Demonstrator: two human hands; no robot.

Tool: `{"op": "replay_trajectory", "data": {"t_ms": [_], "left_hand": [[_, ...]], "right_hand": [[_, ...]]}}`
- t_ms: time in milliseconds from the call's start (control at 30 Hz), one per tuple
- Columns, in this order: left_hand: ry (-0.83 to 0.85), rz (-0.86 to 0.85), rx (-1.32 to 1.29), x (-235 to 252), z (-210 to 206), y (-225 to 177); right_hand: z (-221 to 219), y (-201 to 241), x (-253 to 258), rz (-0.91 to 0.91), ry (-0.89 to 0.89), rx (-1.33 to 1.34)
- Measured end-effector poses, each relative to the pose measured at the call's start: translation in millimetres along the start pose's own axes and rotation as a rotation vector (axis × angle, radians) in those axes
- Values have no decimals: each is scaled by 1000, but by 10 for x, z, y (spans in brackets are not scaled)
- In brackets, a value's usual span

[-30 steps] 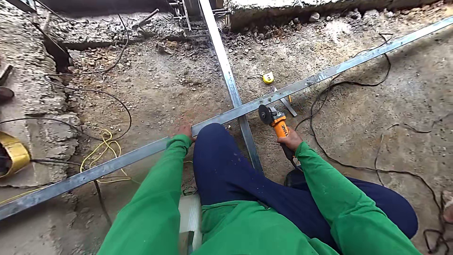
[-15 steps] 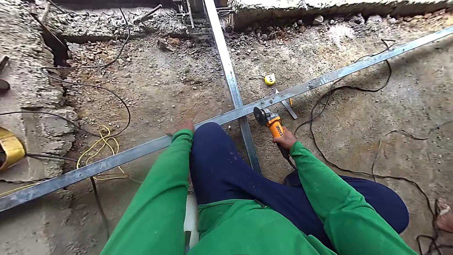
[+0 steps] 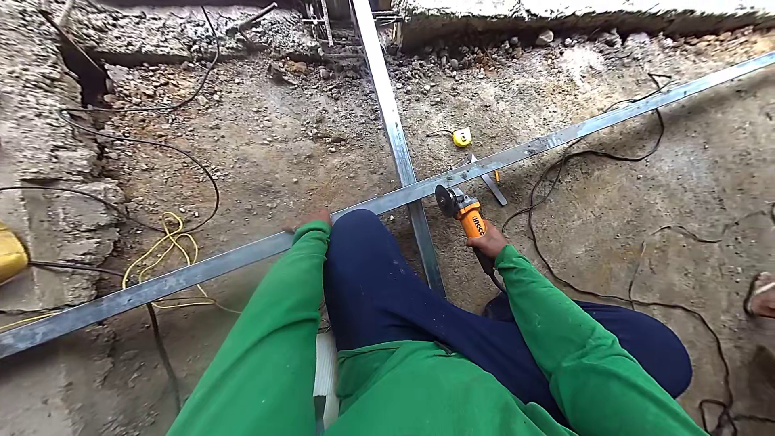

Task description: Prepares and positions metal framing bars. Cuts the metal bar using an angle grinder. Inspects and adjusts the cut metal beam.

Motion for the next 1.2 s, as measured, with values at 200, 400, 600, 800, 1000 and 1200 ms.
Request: {"op": "replay_trajectory", "data": {"t_ms": [200,400,600,800,1000,1200], "left_hand": [[9,-2,-1,-50,30,-9],[7,-13,-14,-54,34,-1],[19,-15,-19,-28,16,-5],[40,-19,-16,-149,100,-44],[42,-22,-12,-179,132,-56],[25,-23,-32,-126,89,-33]], "right_hand": [[-11,-6,23,6,-3,18],[-15,-16,48,4,5,17],[-20,-18,65,9,-2,4],[-17,-24,82,21,8,36],[-20,-19,76,25,10,66],[-16,3,75,14,9,7]]}}
Point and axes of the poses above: each hand's wrist, its own x-axis towards the middle knuckle, its own z-axis out of the back of the hand, y = z × x, the point moved 5 cm from there along x, towards the middle knuckle, and after that the axes turned 5 degrees about x, right-handed, at the moved point
